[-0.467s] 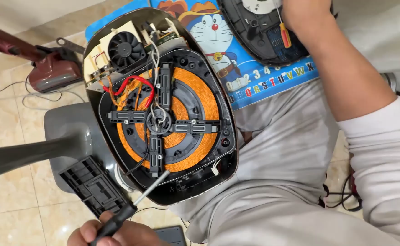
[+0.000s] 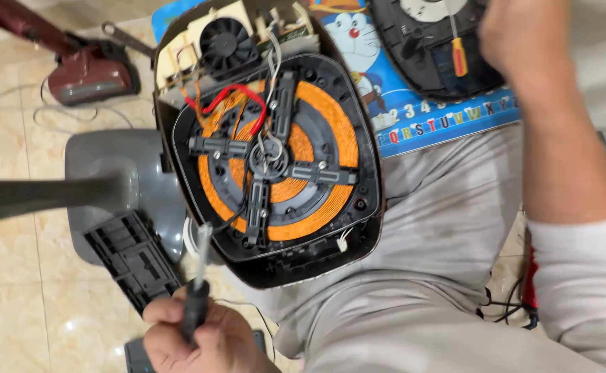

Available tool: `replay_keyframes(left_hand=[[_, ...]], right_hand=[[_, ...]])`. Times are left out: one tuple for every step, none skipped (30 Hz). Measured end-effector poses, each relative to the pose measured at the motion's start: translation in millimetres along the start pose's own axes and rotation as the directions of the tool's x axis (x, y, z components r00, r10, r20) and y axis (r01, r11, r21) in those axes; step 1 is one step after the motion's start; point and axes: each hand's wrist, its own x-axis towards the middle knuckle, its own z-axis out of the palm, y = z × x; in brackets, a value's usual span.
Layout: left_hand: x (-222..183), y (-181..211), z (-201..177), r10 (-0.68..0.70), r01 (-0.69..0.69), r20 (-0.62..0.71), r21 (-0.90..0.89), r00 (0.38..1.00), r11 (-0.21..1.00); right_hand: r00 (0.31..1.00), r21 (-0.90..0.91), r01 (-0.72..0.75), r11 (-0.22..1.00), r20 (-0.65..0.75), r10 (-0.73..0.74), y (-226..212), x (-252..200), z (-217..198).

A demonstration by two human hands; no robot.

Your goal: The person is disassembling and securing the internal components of an induction cooker using a screwdriver.

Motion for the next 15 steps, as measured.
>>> replay_keyframes(left_hand=[[-1, 1, 2, -0.018, 0.018, -0.001, -0.054, 1.000, 0.998], [-4, 4, 6, -0.017, 0.016, -0.015, -0.047, 1.000, 0.999], [-5, 4, 11, -0.005, 0.004, 0.019, 0.048, 1.000, 0.999], [-6, 5, 17, 0.003, -0.010, 0.054, 0.142, 0.999, 0.990], [-8, 4, 16, 0.007, -0.014, 0.051, 0.141, 0.999, 0.990], [-11, 3, 15, 0.030, -0.053, 0.116, 0.205, 0.993, 0.977], [-12, 2, 15, 0.047, -0.095, 0.185, 0.262, 0.982, 0.960], [-13, 1, 16, 0.049, -0.098, 0.187, 0.259, 0.981, 0.961], [-15, 1, 18, 0.054, -0.106, 0.205, 0.253, 0.977, 0.962], [-18, 1, 19, 0.059, -0.114, 0.222, 0.248, 0.973, 0.962], [-18, 3, 21, 0.056, -0.111, 0.221, 0.247, 0.974, 0.963], [-17, 5, 23, 0.029, -0.101, 0.255, 0.274, 0.966, 0.957], [-20, 10, 24, -0.003, -0.086, 0.278, 0.308, 0.961, 0.948], [-21, 11, 28, -0.011, -0.077, 0.268, 0.315, 0.963, 0.946], [-21, 12, 32, -0.013, -0.085, 0.305, 0.306, 0.952, 0.948]], right_hand=[[0.987, 0.181, 0.057, 0.982, -0.161, -0.028, -10, -10, -28], [0.987, 0.189, 0.069, 0.980, -0.156, -0.039, -29, -17, -56], [0.995, 0.478, -0.003, 0.878, -0.083, 0.049, -47, -24, -84], [0.995, 0.728, -0.082, 0.680, 0.017, 0.102, -64, -31, -114], [0.995, 0.729, -0.078, 0.680, 0.014, 0.099, -72, -41, -124], [0.979, 0.802, -0.189, 0.566, 0.107, 0.175, -79, -51, -135], [0.949, 0.851, -0.297, 0.434, 0.211, 0.235, -85, -63, -146], [0.949, 0.851, -0.295, 0.435, 0.207, 0.237, -89, -72, -147], [0.914, 0.903, -0.350, 0.250, 0.270, 0.303, -92, -82, -149], [0.871, 0.921, -0.385, 0.055, 0.342, 0.352, -95, -92, -151], [0.870, 0.920, -0.387, 0.058, 0.344, 0.353, -103, -95, -155], [0.877, 0.933, -0.361, 0.003, 0.338, 0.340, -112, -98, -158], [0.884, 0.938, -0.342, -0.053, 0.341, 0.319, -121, -102, -162], [0.884, 0.934, -0.353, -0.052, 0.351, 0.310, -135, -106, -168], [0.903, 0.946, -0.320, -0.043, 0.318, 0.290, -150, -109, -173]])
